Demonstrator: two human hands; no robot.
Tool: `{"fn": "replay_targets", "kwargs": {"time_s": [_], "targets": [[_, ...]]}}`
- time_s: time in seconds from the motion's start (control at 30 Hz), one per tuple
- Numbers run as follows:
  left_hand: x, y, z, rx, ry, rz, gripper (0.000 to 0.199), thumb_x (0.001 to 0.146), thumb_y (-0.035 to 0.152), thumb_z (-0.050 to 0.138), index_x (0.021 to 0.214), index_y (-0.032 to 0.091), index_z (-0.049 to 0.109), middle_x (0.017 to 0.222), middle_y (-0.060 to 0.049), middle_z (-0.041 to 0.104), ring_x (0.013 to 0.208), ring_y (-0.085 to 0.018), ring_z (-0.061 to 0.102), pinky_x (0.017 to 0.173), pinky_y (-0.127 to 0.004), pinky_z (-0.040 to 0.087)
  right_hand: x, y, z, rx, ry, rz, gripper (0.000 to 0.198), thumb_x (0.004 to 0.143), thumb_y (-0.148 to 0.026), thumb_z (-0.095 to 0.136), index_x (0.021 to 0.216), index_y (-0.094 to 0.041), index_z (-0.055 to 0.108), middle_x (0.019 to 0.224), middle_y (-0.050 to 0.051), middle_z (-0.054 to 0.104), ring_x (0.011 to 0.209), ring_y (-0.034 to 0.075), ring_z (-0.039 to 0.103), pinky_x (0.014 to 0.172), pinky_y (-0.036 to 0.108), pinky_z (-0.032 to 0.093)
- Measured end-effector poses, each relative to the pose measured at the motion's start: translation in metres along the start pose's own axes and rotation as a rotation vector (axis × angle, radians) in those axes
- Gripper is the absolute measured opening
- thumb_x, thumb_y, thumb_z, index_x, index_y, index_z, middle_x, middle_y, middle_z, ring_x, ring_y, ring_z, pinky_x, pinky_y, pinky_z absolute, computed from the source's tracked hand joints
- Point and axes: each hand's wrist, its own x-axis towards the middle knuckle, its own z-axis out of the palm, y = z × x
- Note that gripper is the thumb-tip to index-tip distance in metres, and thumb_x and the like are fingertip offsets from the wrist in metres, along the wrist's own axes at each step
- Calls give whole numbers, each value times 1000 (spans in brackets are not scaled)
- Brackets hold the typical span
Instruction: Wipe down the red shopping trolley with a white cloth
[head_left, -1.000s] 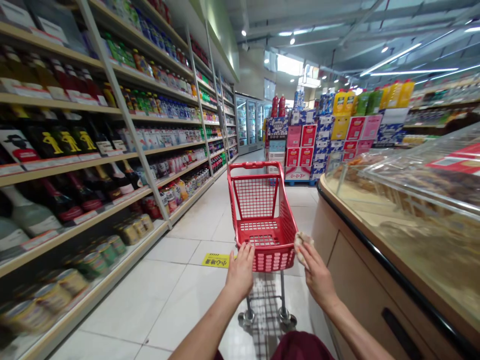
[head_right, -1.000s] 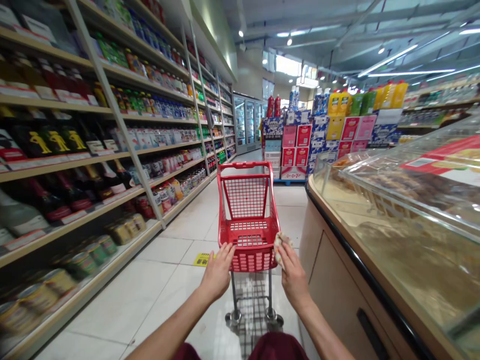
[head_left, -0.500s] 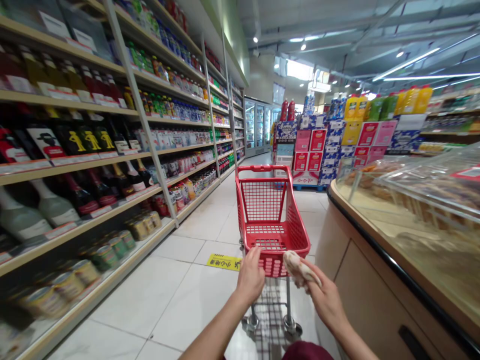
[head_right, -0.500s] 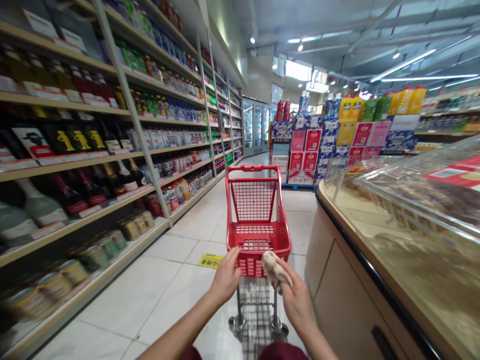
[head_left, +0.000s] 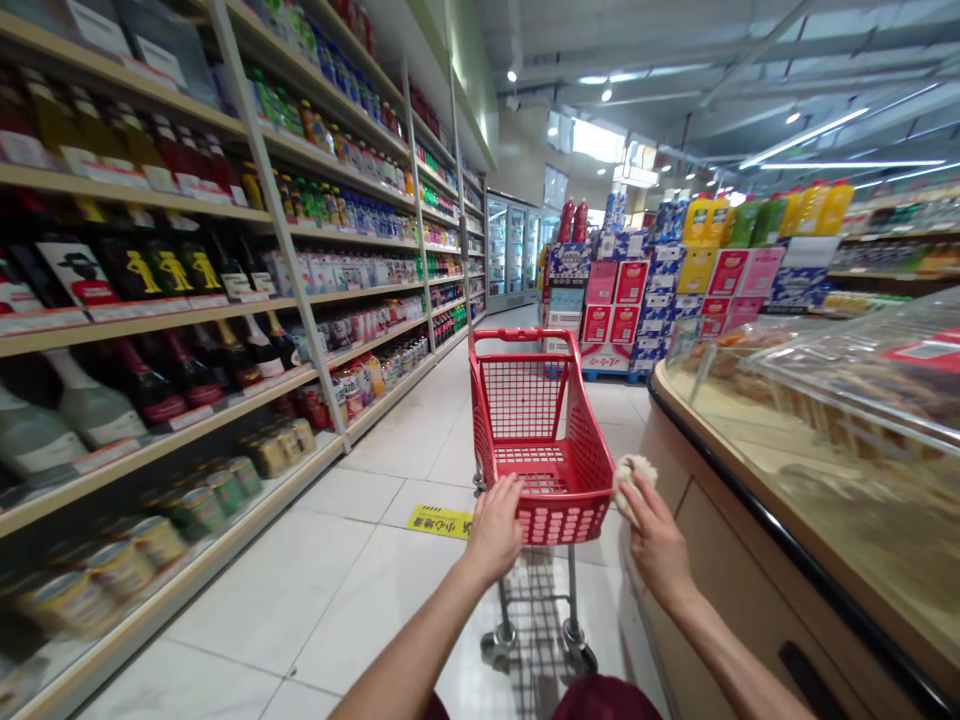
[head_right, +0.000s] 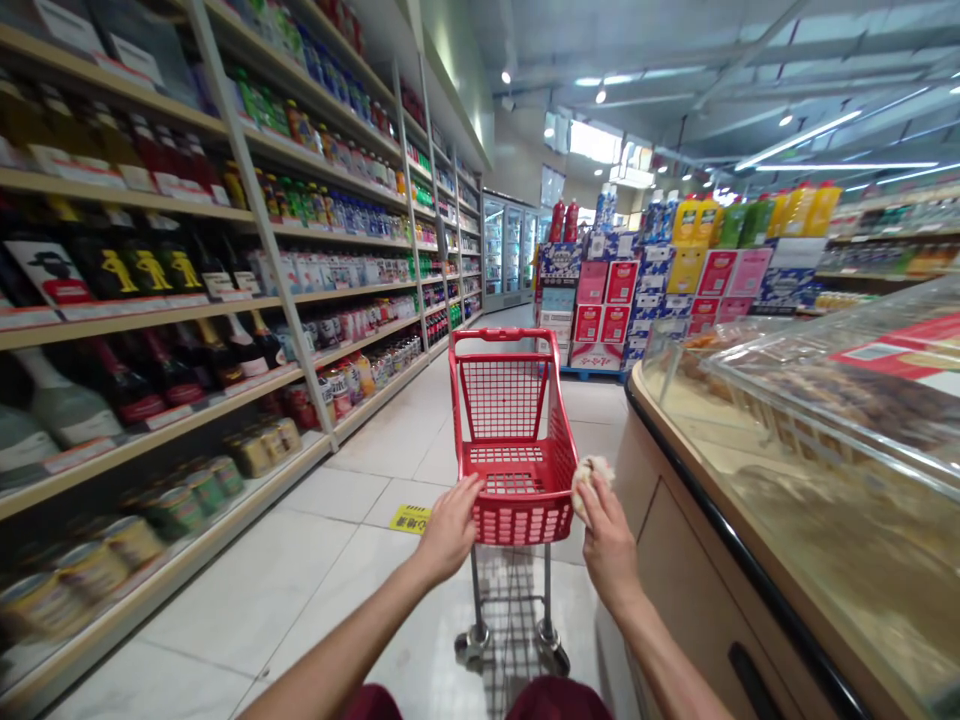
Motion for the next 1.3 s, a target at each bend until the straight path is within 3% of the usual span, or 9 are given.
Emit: {"fn": "replay_targets", "kwargs": {"time_s": [0.13,0.33,0.47,0.63,0.73,0.9,1.03,1.17,1.3], "targets": [[11,-18,-3,369,-184,39,63,68,9,34,130,16,24,140,-4,20,128,-19,11,102,-48,13,-31,20,21,-37,-412,-20,42,73,-7,34,103,-21,60,116,5,54,107,19,49,85,31,45],[10,-19,-2,395,-119,93,54,73,9,29,127,17,31,136,-4,30,127,-17,18,101,-44,20,-11,-11,20,36,-115,-225,38,83,-15,34,117,-21,49,126,7,45,115,18,41,96,36,36],[9,-21,-6,357,-127,63,53,74,8,28,126,20,33,135,-2,32,126,-17,20,100,-46,23,-13,-29,38,34,-363,-439,30,85,-21,36,106,-24,58,107,5,60,99,17,55,82,29,48],[6,-22,-12,337,-128,69,52,73,10,31,124,23,35,135,0,32,125,-17,23,99,-47,24,-27,-62,71,14,-308,-448,34,84,-15,35,111,-17,54,118,11,52,111,21,45,92,38,39],[4,-22,-15,342,-142,35,52,73,10,31,123,23,37,134,-1,34,124,-17,24,99,-49,24,-29,-73,78,15,-369,-465,31,82,-12,36,100,-18,61,104,8,61,98,18,55,83,31,47],[2,-25,-16,342,-98,42,51,74,8,28,122,23,38,133,-1,36,124,-17,25,99,-49,24,-31,-58,68,5,-296,-386,36,81,-11,36,112,-16,53,117,12,53,110,20,46,91,38,41],[2,-30,-13,339,-93,16,50,75,8,27,122,23,38,133,-2,36,124,-18,26,98,-50,23,-34,-38,53,-28,-353,-310,35,80,-11,36,108,-18,56,111,10,57,104,19,51,85,33,46],[1,-31,-12,331,-83,26,51,75,7,27,123,22,37,134,-1,34,124,-17,25,99,-49,22,-38,-20,39,-42,-212,-237,37,81,-13,33,114,-17,52,120,11,50,113,20,43,92,38,39],[0,-31,-11,334,-85,12,51,75,6,27,123,20,37,134,-2,34,125,-18,25,99,-49,22,-39,-3,27,-103,-334,-195,36,78,-11,34,100,-20,61,105,9,60,98,20,55,81,35,48]]}}
